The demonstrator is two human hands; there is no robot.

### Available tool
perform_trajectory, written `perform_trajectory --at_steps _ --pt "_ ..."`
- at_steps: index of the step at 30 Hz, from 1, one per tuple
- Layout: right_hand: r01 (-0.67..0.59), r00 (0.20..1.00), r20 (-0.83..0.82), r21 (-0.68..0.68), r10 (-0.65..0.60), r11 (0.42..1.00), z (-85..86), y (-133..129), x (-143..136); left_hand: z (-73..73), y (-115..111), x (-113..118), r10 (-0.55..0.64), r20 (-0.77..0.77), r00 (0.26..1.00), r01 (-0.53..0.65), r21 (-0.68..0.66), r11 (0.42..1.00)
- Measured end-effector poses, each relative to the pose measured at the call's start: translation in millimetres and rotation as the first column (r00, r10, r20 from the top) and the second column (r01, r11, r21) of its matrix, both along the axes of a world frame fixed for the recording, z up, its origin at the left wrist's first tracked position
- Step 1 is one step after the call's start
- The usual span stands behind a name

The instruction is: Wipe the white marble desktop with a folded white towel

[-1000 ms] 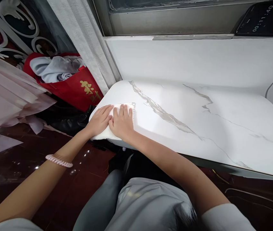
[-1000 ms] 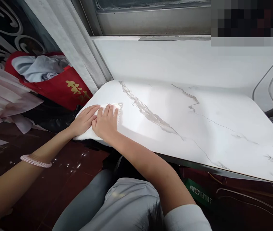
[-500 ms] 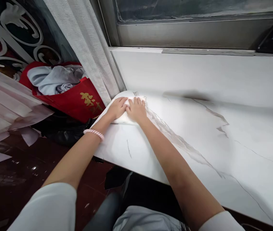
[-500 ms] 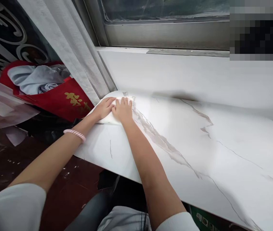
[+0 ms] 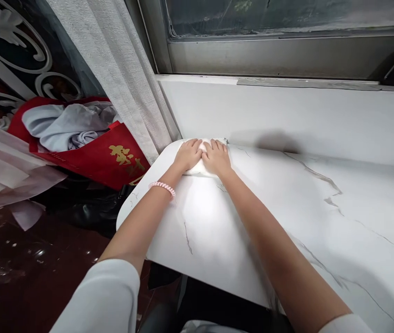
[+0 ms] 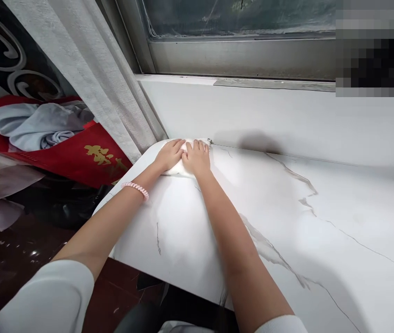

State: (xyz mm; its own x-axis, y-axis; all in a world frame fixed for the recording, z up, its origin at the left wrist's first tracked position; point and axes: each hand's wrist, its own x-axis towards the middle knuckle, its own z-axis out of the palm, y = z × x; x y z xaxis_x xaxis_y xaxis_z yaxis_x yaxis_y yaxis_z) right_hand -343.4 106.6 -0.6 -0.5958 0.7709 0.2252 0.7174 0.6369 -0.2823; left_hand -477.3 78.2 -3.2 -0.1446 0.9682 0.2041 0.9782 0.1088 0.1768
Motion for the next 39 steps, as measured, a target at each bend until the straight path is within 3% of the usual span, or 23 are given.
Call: perform_trajectory --at_steps 6,17,22,25,28,37,39 --pt "0.009 1.0 0.008 0.002 -0.009 1.0 -0.5 -43.0 24.8 2.5 -41.4 26.1 -0.024 -0.036 0.999 0.022 -0.062 0.998" --pt "-0.127 0.992 0.002 0.012 0.127 0.992 -1.2 -173.8 120.4 -3.9 -192.3 112.8 -0.023 -0.023 0.999 0.023 -0.012 1.0" --pt "-0.175 0.985 0.007 -0.02 0.175 0.984 -0.8 -197.7 150.2 -3.5 -219.5 138.1 -0.04 -0.001 0.999 0.04 -0.032 0.999" --pt "-0.178 0.984 0.009 -0.058 0.179 0.982 0.8 -185.7 147.7 -1.4 -208.8 132.9 -0.077 0.01 0.997 0.078 -0.069 0.995" --pt "-0.147 0.989 0.008 -0.116 0.149 0.982 3.6 -155.4 132.2 1.2 -178.1 116.9 -0.09 0.026 0.996 0.092 -0.084 0.992" --pt "0.161 0.987 0.032 -0.175 -0.157 0.971 12.3 -45.1 65.5 10.2 -30.8 69.6 -0.169 0.121 0.978 0.176 -0.053 0.983" --pt "0.167 0.986 0.005 -0.153 -0.168 0.974 10.9 -24.0 60.5 9.6 -7.0 67.0 -0.14 0.124 0.982 0.147 -0.05 0.988"
